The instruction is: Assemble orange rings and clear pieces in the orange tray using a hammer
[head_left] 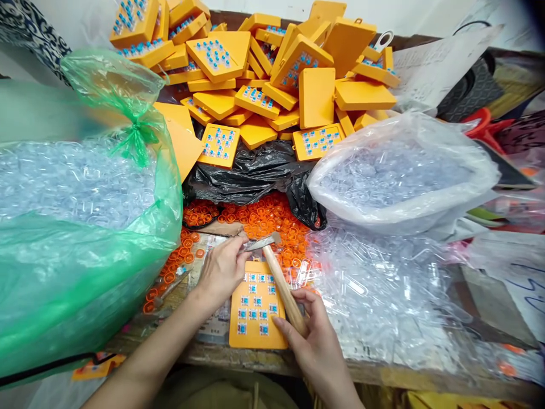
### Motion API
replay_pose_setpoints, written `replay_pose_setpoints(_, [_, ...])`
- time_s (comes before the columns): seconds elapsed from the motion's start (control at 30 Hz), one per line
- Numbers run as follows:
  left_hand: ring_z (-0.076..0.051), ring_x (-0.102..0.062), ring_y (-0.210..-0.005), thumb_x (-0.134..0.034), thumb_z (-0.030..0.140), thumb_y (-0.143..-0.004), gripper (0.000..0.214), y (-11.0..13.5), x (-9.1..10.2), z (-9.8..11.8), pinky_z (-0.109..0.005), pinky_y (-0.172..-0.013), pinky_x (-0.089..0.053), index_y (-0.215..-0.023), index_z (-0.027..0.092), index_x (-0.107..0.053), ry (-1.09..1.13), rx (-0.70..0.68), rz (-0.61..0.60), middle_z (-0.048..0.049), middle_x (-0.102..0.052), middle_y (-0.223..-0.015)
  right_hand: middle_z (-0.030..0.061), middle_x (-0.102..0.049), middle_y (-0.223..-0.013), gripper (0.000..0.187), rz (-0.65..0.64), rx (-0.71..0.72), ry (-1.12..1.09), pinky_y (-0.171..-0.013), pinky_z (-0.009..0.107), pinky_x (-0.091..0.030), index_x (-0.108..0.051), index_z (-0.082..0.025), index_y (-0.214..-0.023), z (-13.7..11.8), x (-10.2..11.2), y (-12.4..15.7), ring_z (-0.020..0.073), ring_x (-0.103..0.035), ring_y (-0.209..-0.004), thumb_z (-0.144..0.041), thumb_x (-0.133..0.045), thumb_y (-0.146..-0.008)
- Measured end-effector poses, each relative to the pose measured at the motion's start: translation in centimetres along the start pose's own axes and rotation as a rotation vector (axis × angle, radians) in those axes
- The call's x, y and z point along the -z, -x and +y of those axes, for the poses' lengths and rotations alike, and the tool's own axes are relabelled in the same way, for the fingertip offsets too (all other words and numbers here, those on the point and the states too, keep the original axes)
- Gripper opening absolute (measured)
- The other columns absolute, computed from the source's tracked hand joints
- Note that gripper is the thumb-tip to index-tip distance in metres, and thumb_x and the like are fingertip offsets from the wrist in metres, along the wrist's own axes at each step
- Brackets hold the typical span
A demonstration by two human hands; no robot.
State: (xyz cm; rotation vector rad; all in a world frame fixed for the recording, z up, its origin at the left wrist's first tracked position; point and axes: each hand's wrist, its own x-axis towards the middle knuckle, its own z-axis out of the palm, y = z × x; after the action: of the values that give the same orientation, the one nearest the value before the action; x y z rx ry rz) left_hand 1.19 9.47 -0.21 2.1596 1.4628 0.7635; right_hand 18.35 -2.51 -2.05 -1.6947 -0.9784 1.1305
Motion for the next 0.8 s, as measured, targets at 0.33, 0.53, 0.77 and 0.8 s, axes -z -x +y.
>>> replay_pose_setpoints(0.33, [-0.024, -0.057, -0.097, -0.048, 0.005, -0.083, 0.027, -4.3, 0.1, -0.9, -0.039, -0.089, -0.048, -0.096, 0.015, -0.07, -0.119, -0.126, -0.173, -0.0098, -0.067, -0.099, 0.0045, -0.069, -0.085, 0.071, 0.186, -0.068, 0.011, -0.08, 0.039, -0.054, -0.051, -0.02, -0.123, 0.1, 1.2, 0.9, 0.0253, -0.067, -0.086, -0.051, -0.075, -0.064])
replay_pose_setpoints(0.53, [-0.024, -0.063, -0.089, -0.055, 0.007, -0.081, 0.02, -5.9, 0.4, -1.1, -0.038, -0.086, -0.049, -0.09, 0.013, -0.071, -0.082, -0.058, -0.185, -0.0107, -0.07, -0.092, -0.0046, -0.056, -0.068, 0.066, 0.141, -0.007, 0.181, -0.057, 0.029, -0.049, -0.056, -0.02, -0.119, 0.8, 0.9, 1.6, 0.0154, -0.055, -0.056, -0.049, -0.076, -0.064])
replay_pose_setpoints(0.77, [-0.017, -0.067, -0.073, -0.052, 0.011, -0.083, 0.017, -0.6, 2.0, -1.2, -0.027, -0.068, -0.054, -0.086, 0.016, -0.069, 0.027, 0.063, -0.111, -0.0032, -0.073, -0.081, -0.0068, -0.053, -0.066, 0.063, 0.195, -0.052, 0.17, -0.054, 0.028, -0.046, -0.059, -0.022, -0.114, -0.3, -0.3, 1.5, 0.0136, -0.05, -0.052, -0.044, -0.078, -0.059])
replay_pose_setpoints(0.8, [-0.017, -0.067, -0.07, -0.052, 0.009, -0.082, 0.018, 0.3, 1.9, -1.6, -0.028, -0.066, -0.054, -0.082, 0.016, -0.069, 0.024, 0.079, -0.105, -0.0033, -0.072, -0.077, -0.0066, -0.054, -0.066, 0.063, 0.19, -0.044, 0.177, -0.054, 0.027, -0.047, -0.059, -0.022, -0.114, -0.4, -0.2, 1.5, 0.014, -0.052, -0.052, -0.044, -0.078, -0.059])
